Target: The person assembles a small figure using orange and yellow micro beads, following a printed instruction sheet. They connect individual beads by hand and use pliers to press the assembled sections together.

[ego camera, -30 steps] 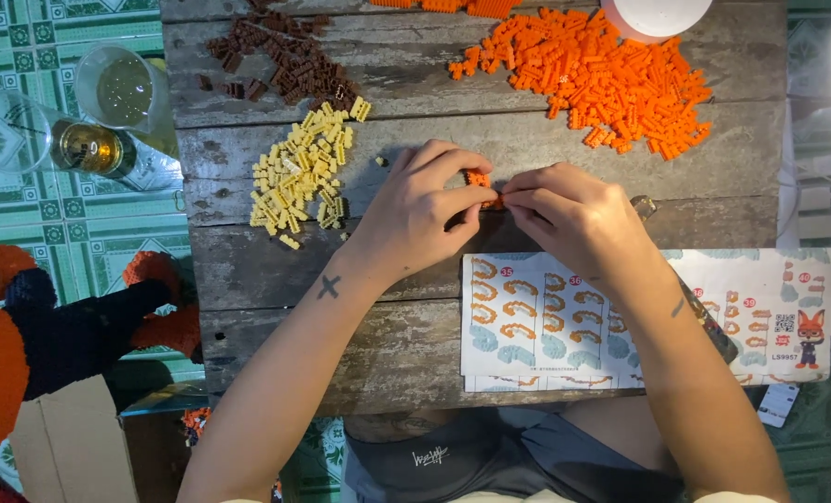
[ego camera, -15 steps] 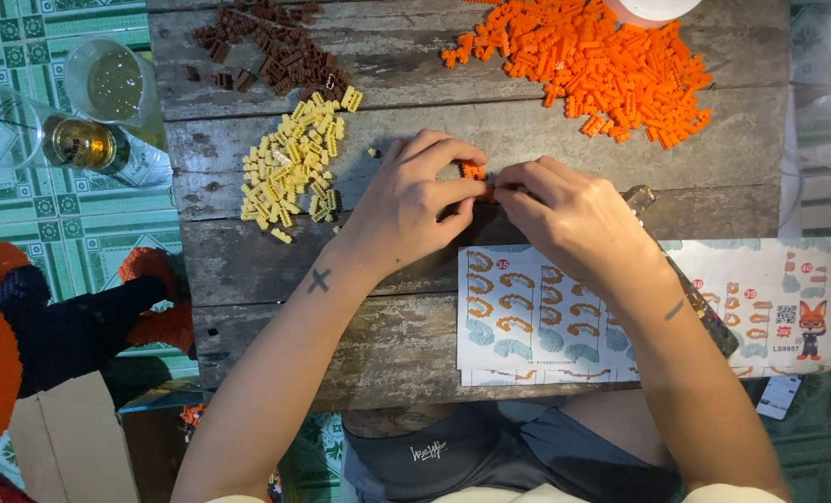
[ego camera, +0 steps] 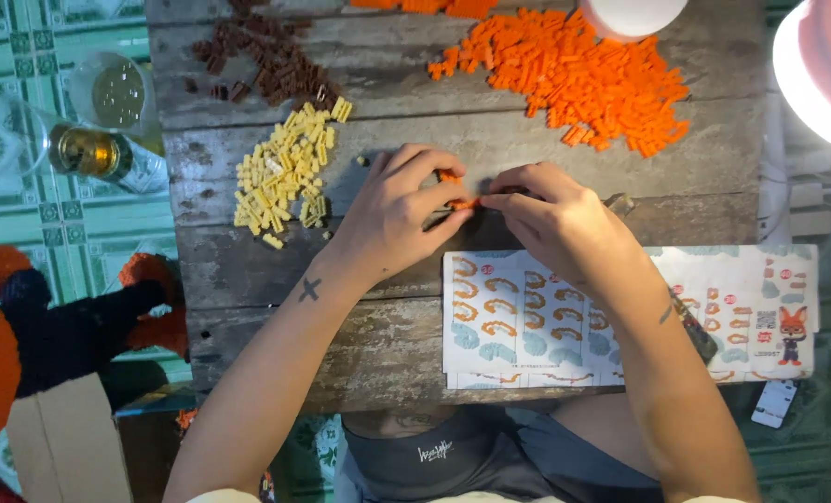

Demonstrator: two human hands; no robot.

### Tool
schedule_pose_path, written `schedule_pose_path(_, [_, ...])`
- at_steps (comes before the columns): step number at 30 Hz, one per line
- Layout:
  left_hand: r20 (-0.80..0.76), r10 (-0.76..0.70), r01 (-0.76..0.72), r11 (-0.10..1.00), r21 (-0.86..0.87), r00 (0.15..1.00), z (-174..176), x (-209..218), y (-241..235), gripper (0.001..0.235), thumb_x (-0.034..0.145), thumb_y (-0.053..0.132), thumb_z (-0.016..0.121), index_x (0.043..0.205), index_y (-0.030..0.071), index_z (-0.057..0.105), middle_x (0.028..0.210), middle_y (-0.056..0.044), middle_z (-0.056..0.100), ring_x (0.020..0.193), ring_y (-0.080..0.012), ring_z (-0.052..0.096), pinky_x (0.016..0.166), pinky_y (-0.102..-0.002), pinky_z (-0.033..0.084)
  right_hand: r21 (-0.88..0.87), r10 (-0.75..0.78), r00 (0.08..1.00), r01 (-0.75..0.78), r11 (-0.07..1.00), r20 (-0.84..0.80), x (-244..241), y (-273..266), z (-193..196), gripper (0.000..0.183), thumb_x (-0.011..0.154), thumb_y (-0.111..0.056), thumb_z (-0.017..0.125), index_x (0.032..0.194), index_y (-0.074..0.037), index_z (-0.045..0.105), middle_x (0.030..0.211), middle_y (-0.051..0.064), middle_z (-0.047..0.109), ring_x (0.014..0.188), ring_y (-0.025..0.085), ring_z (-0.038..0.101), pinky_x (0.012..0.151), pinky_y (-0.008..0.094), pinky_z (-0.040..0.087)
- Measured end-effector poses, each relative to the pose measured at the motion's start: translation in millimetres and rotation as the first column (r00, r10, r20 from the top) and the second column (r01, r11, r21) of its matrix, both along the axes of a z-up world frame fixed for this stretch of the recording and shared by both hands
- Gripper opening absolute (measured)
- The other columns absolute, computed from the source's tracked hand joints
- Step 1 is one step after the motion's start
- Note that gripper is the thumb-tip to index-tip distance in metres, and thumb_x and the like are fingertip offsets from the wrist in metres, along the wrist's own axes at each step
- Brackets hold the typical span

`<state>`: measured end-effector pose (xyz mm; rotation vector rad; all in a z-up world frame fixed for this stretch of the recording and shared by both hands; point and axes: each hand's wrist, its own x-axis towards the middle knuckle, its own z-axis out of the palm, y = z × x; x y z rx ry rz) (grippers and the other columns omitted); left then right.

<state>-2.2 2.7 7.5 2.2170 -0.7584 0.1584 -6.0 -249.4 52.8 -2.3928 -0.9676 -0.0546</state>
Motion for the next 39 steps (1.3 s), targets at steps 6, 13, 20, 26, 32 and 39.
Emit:
schedule_pose_path(6, [-0.047,0.003,-0.004,1.000,-0.023,0.999,-2.6,0.6,-0.2,0.006,0.099,0.012,0.087,0.104,0.011,0.084,0.123,-0.008,0.075,0.126,-0.0315,0.067,0.095,-0.049,0.052,-0.098,-0.248,0.963,0.258,0.961,0.106,18.8,-41.2,5.3,0.007,0.107,0.008,0.078,0.107,0.001,0.081,0.113,0.018,0.078,0.105,0.042,0.080,0.084,0.047,0.066])
schedule_pose_path(13, [-0.063,-0.005,0.002,0.999,-0.046,0.998,-2.1,-0.2,0.8,0.008,0.100,0.013,0.087,0.108,0.012,0.087,0.121,-0.010,0.076,0.123,-0.0326,0.068,0.093,-0.049,0.052,-0.295,-0.348,0.924,0.381,0.876,0.161,44.9,-33.6,-3.8,0.018,0.107,-0.014,0.087,0.125,-0.011,0.085,0.116,0.012,0.074,0.106,0.038,0.077,0.075,0.054,0.067])
schedule_pose_path(20, [0.012,-0.022,0.023,0.998,-0.061,1.000,-3.3,0.9,1.3,0.015,0.089,0.007,0.089,0.104,0.007,0.088,0.121,-0.005,0.075,0.120,-0.0247,0.062,0.108,-0.045,0.049,-0.290,-0.231,0.907,0.340,0.895,0.351,73.8,-21.9,-24.1,0.010,0.102,-0.012,0.088,0.112,-0.010,0.091,0.121,0.012,0.071,0.085,0.031,0.071,0.071,0.043,0.062])
schedule_pose_path(26, [0.037,-0.033,0.035,0.998,-0.048,0.999,-4.7,1.0,0.8,0.014,0.090,0.007,0.089,0.104,0.008,0.088,0.121,-0.004,0.074,0.120,-0.0229,0.062,0.108,-0.044,0.048,-0.333,-0.201,0.883,0.359,0.872,0.425,74.1,-18.1,-33.3,0.006,0.103,-0.014,0.089,0.103,-0.009,0.086,0.122,0.009,0.070,0.092,0.029,0.071,0.072,0.041,0.061])
schedule_pose_path(32, [0.023,-0.057,0.058,0.996,-0.073,0.998,-9.0,1.8,2.8,0.015,0.090,0.006,0.088,0.105,0.007,0.087,0.122,-0.005,0.074,0.121,-0.0227,0.063,0.111,-0.044,0.047,-0.328,-0.188,0.885,0.345,0.879,0.426,72.5,-14.4,-31.1,0.010,0.102,-0.011,0.088,0.100,-0.002,0.083,0.128,0.010,0.074,0.093,0.029,0.073,0.073,0.040,0.063])
schedule_pose_path(39, [-0.003,-0.061,0.061,0.996,-0.062,0.998,-4.7,2.6,3.2,0.020,0.084,0.008,0.091,0.104,0.010,0.087,0.125,-0.002,0.073,0.126,-0.0220,0.062,0.113,-0.045,0.045,-0.054,-0.205,0.975,0.210,0.976,0.079,19.7,0.2,10.6,0.014,0.098,0.010,0.086,0.111,0.007,0.085,0.103,0.017,0.083,0.072,0.023,0.071,0.064,0.035,0.056])
